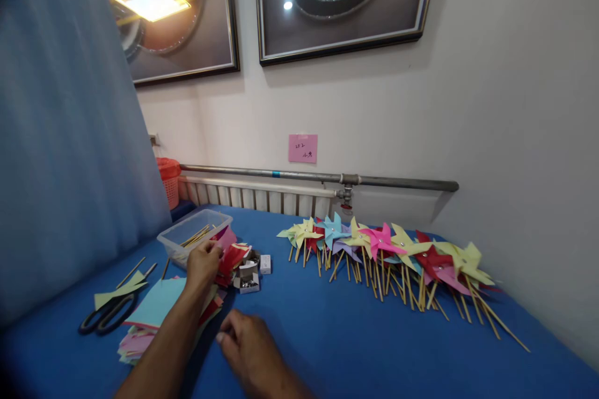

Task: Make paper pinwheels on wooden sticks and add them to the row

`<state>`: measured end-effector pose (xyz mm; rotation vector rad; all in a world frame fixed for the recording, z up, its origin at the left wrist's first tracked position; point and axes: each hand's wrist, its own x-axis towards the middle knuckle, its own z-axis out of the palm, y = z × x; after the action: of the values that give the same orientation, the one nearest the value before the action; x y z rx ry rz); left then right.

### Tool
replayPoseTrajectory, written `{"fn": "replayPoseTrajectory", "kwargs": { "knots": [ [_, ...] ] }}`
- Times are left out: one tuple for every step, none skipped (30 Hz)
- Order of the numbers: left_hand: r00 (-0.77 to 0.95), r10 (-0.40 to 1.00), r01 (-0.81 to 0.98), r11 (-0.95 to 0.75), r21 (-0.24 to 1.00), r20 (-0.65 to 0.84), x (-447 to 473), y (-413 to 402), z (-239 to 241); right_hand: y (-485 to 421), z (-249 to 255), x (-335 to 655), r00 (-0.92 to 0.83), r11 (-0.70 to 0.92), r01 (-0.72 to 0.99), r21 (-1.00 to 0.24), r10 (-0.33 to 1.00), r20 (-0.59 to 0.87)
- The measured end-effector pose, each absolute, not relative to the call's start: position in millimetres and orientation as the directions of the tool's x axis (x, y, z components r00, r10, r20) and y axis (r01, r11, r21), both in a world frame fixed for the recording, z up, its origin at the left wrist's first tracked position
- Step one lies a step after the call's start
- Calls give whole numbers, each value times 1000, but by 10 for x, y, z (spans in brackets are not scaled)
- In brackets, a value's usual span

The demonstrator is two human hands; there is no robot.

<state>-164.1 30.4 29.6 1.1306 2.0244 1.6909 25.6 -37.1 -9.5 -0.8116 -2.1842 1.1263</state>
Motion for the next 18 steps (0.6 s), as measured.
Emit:
{"fn": "replayPoseTrajectory", "kwargs": {
  "knots": [
    [-656, 714, 319, -33, 947, 246, -1617, 300, 313, -355, -96, 273, -644, 420, 225, -879, 741, 189],
    [-642, 734, 246, -80, 966, 224, -1583, 294, 335, -329, -99, 299, -608, 361, 185, -914, 773, 182],
    [-617, 761, 170, -121, 978, 201, -1541, 286, 360, -297, -103, 339, -557, 299, 136, -945, 812, 177],
    [-585, 790, 97, -154, 983, 181, -1489, 274, 385, -261, -106, 392, -499, 236, 80, -968, 851, 166],
    [-550, 818, 34, -177, 984, 166, -1428, 258, 409, -226, -109, 459, -418, 183, 34, -983, 896, 152],
    [-512, 845, -29, -195, 980, 153, -1359, 238, 430, -198, -108, 539, -333, 127, -15, -992, 935, 125],
    [-465, 875, -96, -204, 974, 137, -1281, 215, 445, -182, -104, 628, -281, 61, -78, -995, 956, 81],
    [-401, 909, -177, -201, 964, 116, -1195, 188, 455, -183, -93, 721, -256, -4, -144, -990, 966, 33],
    [-308, 948, -298, -180, 938, 84, -1102, 159, 457, -200, -75, 814, -239, -64, -213, -975, 971, -11],
    [-195, 979, -406, -128, 905, 51, -1002, 128, 452, -232, -50, 899, -237, -107, -281, -954, 971, -39],
    [-93, 995, -483, -71, 873, 29, -897, 94, 441, -273, -19, 974, -287, -136, -342, -930, 957, -34],
    [-17, 1000, -529, -26, 848, 20, -789, 61, 425, -318, 16, 1035, -342, -150, -385, -911, 940, -10],
    [42, 999, -552, 14, 834, 11, -683, 27, 405, -359, 51, 1082, -375, -141, -423, -895, 927, 31],
    [87, 996, -557, 52, 829, -4, -581, -7, 383, -391, 83, 1116, -364, -109, -467, -877, 928, 78],
    [111, 994, -553, 82, 829, -24, -487, -39, 362, -409, 110, 1141, -331, -69, -496, -866, 937, 115],
    [125, 991, -545, 104, 832, -43, -403, -70, 343, -412, 128, 1160, -293, -29, -501, -865, 946, 138],
    [136, 989, -537, 122, 835, -57, -334, -98, 327, -402, 136, 1175, -246, 6, -497, -868, 958, 148],
    [153, 986, -526, 140, 839, -68, -279, -124, 317, -380, 134, 1190, -204, 29, -486, -873, 968, 146]
  ]
}}
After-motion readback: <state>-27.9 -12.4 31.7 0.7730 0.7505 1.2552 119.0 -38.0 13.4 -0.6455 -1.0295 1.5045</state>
